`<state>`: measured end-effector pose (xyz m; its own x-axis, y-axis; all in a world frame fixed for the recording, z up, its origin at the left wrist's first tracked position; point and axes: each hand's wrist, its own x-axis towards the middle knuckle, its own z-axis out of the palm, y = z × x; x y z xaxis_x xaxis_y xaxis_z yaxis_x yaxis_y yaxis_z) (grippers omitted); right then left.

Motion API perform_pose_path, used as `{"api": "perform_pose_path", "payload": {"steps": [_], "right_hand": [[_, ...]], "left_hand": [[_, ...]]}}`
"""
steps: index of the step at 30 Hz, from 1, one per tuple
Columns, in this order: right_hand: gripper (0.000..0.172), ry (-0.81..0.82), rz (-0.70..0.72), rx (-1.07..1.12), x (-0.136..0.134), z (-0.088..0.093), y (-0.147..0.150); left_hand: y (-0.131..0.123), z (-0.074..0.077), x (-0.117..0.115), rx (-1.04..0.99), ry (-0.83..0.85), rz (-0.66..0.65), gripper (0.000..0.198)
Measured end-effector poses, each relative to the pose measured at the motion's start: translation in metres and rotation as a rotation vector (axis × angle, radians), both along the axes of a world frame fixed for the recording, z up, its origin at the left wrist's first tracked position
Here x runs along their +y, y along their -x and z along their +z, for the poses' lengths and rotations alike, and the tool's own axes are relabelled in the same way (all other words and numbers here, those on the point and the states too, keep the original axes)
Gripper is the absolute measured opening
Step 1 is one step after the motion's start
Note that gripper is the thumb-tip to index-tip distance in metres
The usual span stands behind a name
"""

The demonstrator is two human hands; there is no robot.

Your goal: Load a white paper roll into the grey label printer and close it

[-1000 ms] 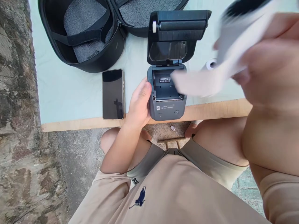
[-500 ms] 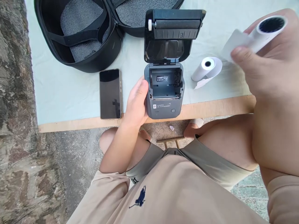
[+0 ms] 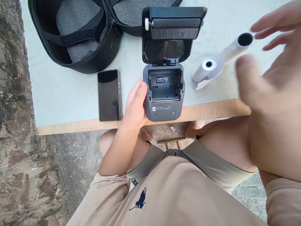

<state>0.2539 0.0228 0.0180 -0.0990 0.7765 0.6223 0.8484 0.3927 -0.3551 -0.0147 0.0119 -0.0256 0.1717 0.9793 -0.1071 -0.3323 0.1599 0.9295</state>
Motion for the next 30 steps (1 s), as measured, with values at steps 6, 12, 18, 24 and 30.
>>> {"api": "perform_pose_path", "payload": {"steps": [6,12,18,24,30], "right_hand": [[0.035,0.064,-0.103,-0.329,-0.002,-0.015,0.034],[0.028,0.023,-0.075,-0.384,0.002,-0.022,0.026],[0.033,0.201,-0.024,-0.346,-0.003,-0.016,0.026],[0.033,0.224,-0.009,-0.115,-0.003,-0.023,0.028],[0.059,0.367,0.219,0.538,-0.003,-0.017,0.028]], "left_hand": [[-0.001,-0.001,-0.001,-0.001,-0.017,0.036,0.052],[-0.002,0.000,0.000,-0.062,0.007,0.016,0.044],[0.000,-0.004,0.002,-0.104,-0.035,-0.023,0.036],[0.000,-0.006,0.003,-0.114,-0.058,-0.036,0.035],[0.001,-0.007,0.002,-0.051,-0.053,-0.005,0.047]]}}
